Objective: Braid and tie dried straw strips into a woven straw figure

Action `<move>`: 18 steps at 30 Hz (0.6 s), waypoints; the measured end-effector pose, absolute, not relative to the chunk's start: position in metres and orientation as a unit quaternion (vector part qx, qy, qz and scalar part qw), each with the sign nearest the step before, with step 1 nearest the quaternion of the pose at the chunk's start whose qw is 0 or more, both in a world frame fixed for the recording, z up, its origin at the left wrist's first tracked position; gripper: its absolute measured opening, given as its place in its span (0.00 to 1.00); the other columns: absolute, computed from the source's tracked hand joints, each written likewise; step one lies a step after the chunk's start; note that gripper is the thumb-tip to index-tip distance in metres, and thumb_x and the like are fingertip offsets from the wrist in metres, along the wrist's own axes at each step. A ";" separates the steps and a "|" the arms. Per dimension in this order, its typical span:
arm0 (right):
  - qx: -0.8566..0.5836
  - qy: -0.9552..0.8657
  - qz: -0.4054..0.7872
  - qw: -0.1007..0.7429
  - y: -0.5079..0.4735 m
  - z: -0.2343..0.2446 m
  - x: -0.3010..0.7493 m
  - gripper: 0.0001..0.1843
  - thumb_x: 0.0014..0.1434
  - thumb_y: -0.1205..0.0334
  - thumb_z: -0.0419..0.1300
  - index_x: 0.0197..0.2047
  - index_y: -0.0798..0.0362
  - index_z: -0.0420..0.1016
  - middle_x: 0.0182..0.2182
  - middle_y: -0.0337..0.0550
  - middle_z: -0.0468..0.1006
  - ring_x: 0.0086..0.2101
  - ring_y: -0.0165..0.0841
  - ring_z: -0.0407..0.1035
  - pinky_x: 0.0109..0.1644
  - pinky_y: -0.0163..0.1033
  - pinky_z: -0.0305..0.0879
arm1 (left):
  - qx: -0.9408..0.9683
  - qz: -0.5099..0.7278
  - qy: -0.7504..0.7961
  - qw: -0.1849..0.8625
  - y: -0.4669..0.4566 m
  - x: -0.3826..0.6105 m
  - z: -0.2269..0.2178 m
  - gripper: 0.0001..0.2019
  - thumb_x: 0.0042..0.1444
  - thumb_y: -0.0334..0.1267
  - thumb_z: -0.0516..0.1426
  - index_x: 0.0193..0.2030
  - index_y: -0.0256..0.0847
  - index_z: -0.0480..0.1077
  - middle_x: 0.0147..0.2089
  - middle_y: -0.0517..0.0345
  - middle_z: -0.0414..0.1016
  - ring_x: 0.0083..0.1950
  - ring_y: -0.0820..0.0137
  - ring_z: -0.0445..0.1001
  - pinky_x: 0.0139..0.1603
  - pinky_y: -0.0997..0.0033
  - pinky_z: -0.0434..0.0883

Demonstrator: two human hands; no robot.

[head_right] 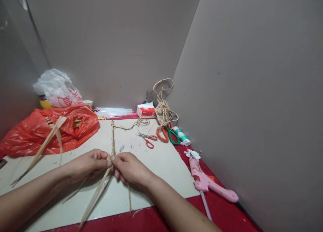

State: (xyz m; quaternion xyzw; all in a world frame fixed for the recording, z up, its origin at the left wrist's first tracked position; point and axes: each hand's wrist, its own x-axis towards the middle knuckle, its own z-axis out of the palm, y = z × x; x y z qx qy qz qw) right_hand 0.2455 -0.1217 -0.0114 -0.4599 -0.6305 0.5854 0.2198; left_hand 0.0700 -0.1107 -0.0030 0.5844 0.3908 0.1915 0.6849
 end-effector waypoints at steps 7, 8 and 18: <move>-0.447 -0.645 0.590 0.187 -0.119 -0.008 0.248 0.23 0.61 0.51 0.48 0.22 0.57 0.65 0.15 0.32 0.58 0.16 0.20 0.47 0.19 0.29 0.43 | 0.611 0.158 0.396 0.667 -0.111 0.070 -0.002 0.12 0.52 0.43 0.54 0.29 0.35 0.70 0.13 0.70 0.49 0.15 0.81 0.43 0.16 0.74 0.42; -0.442 -0.643 0.600 0.179 -0.118 -0.008 0.249 0.22 0.61 0.51 0.48 0.22 0.57 0.65 0.15 0.32 0.58 0.15 0.20 0.47 0.18 0.29 0.42 | 0.617 0.151 0.399 0.661 -0.110 0.070 -0.002 0.13 0.52 0.44 0.53 0.30 0.34 0.70 0.14 0.70 0.49 0.15 0.81 0.43 0.17 0.74 0.42; -0.484 -0.537 0.659 0.209 -0.122 -0.010 0.243 0.13 0.53 0.64 0.52 0.19 0.56 0.65 0.09 0.28 0.55 0.10 0.19 0.41 0.13 0.31 0.33 | 0.793 0.077 0.450 0.404 -0.113 0.064 0.018 0.14 0.54 0.44 0.49 0.24 0.37 0.66 0.21 0.64 0.59 0.24 0.77 0.55 0.24 0.76 0.53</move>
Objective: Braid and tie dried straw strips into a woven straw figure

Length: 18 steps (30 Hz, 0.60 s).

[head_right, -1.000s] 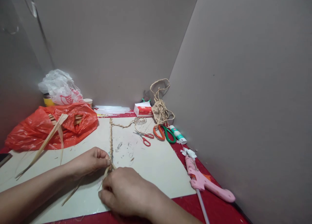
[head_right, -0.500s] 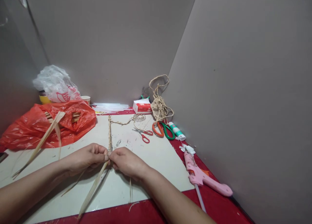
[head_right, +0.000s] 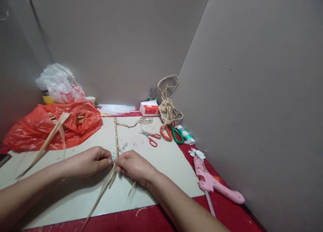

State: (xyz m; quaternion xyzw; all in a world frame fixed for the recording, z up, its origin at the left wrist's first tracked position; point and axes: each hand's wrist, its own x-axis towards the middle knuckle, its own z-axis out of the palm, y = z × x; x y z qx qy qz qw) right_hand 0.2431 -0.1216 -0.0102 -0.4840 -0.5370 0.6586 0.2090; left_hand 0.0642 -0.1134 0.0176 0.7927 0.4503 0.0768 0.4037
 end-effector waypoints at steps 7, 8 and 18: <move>-0.481 -0.481 0.688 0.253 -0.132 -0.018 0.232 0.18 0.54 0.63 0.51 0.14 0.54 0.58 0.07 0.29 0.54 0.09 0.20 0.41 0.12 0.31 0.33 | 0.854 -0.024 0.491 0.168 -0.146 0.081 0.029 0.17 0.57 0.39 0.42 0.31 0.39 0.71 0.29 0.51 0.74 0.28 0.66 0.70 0.28 0.70 0.60; -0.482 -0.474 0.692 0.255 -0.133 -0.018 0.231 0.19 0.55 0.62 0.51 0.14 0.54 0.57 0.07 0.29 0.54 0.09 0.20 0.41 0.12 0.31 0.33 | 0.860 -0.049 0.488 0.139 -0.151 0.084 0.030 0.16 0.56 0.37 0.43 0.32 0.38 0.71 0.29 0.49 0.74 0.29 0.64 0.71 0.29 0.69 0.61; -0.444 -0.409 0.764 0.229 -0.133 -0.010 0.237 0.08 0.51 0.62 0.56 0.27 0.58 0.71 0.10 0.25 0.51 0.12 0.19 0.36 0.14 0.29 0.30 | 0.909 -0.125 0.336 0.214 -0.181 0.097 -0.010 0.08 0.38 0.29 0.56 0.13 0.41 0.62 0.10 0.61 0.58 0.13 0.73 0.55 0.19 0.71 0.54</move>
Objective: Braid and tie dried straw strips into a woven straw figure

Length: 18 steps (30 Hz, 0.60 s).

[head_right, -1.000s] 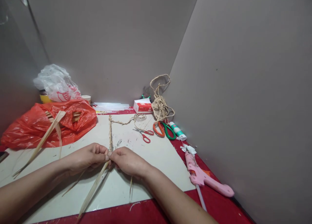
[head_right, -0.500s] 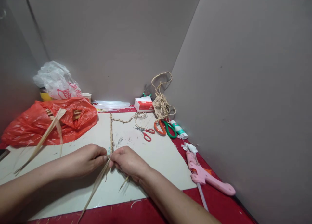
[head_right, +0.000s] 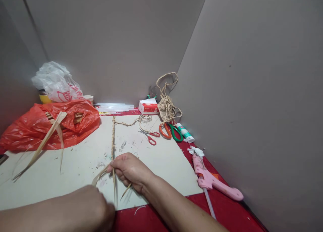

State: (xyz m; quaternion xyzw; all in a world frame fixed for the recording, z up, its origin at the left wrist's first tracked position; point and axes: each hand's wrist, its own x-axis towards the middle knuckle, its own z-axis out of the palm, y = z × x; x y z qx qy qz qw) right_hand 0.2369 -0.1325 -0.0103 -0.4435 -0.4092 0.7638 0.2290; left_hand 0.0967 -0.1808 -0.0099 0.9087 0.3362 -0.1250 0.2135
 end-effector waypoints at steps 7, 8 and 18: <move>-0.369 -0.413 0.802 0.224 -0.128 -0.011 0.244 0.09 0.51 0.60 0.59 0.26 0.58 0.69 0.11 0.24 0.47 0.13 0.18 0.33 0.15 0.29 0.29 | 0.764 0.244 0.502 0.325 -0.134 0.071 0.021 0.08 0.51 0.38 0.49 0.25 0.40 0.64 0.23 0.61 0.66 0.25 0.74 0.62 0.26 0.75 0.58; -0.363 -0.417 0.803 0.224 -0.127 -0.011 0.245 0.09 0.51 0.59 0.59 0.27 0.58 0.69 0.11 0.24 0.47 0.13 0.18 0.33 0.15 0.29 0.29 | 0.735 0.271 0.527 0.329 -0.124 0.070 0.021 0.07 0.50 0.38 0.49 0.27 0.40 0.65 0.24 0.61 0.66 0.26 0.73 0.63 0.27 0.75 0.59; -0.386 -0.489 0.750 0.222 -0.125 -0.011 0.247 0.11 0.53 0.58 0.57 0.28 0.58 0.71 0.10 0.25 0.50 0.12 0.20 0.37 0.14 0.30 0.33 | 0.608 0.151 0.453 0.635 -0.115 0.074 -0.004 0.12 0.48 0.40 0.48 0.23 0.35 0.67 0.16 0.67 0.52 0.16 0.80 0.46 0.17 0.76 0.44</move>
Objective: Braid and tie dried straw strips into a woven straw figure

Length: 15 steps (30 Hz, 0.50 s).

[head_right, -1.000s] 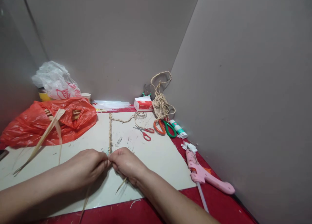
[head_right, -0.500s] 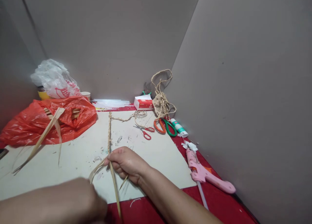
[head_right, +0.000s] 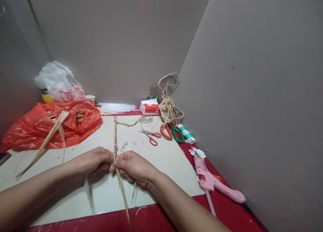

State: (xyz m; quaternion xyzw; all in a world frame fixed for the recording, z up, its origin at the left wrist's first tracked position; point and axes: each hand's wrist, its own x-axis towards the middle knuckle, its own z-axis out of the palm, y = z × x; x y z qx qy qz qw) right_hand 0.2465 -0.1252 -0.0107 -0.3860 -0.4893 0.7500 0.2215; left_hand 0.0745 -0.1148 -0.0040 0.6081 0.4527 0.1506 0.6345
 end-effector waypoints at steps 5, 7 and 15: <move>-0.430 -0.589 0.656 0.193 -0.125 -0.011 0.244 0.10 0.54 0.62 0.55 0.28 0.59 0.73 0.12 0.27 0.53 0.13 0.20 0.41 0.17 0.32 0.34 | 0.694 0.105 0.467 0.537 -0.109 0.068 0.000 0.13 0.48 0.41 0.51 0.27 0.34 0.73 0.18 0.65 0.58 0.19 0.79 0.49 0.21 0.76 0.48; -0.449 -0.642 0.595 0.183 -0.124 -0.010 0.243 0.10 0.53 0.66 0.54 0.28 0.60 0.75 0.13 0.28 0.53 0.15 0.20 0.43 0.18 0.31 0.37 | 0.706 0.082 0.468 0.526 -0.107 0.067 0.003 0.15 0.48 0.42 0.51 0.28 0.34 0.74 0.19 0.65 0.58 0.20 0.79 0.49 0.21 0.75 0.48; -0.507 -0.742 0.420 0.130 -0.126 -0.005 0.234 0.09 0.51 0.68 0.53 0.25 0.59 0.74 0.16 0.33 0.61 0.19 0.23 0.52 0.23 0.30 0.47 | 0.651 0.086 0.476 0.584 -0.114 0.071 0.013 0.12 0.46 0.43 0.53 0.25 0.35 0.70 0.17 0.68 0.55 0.17 0.81 0.47 0.18 0.75 0.44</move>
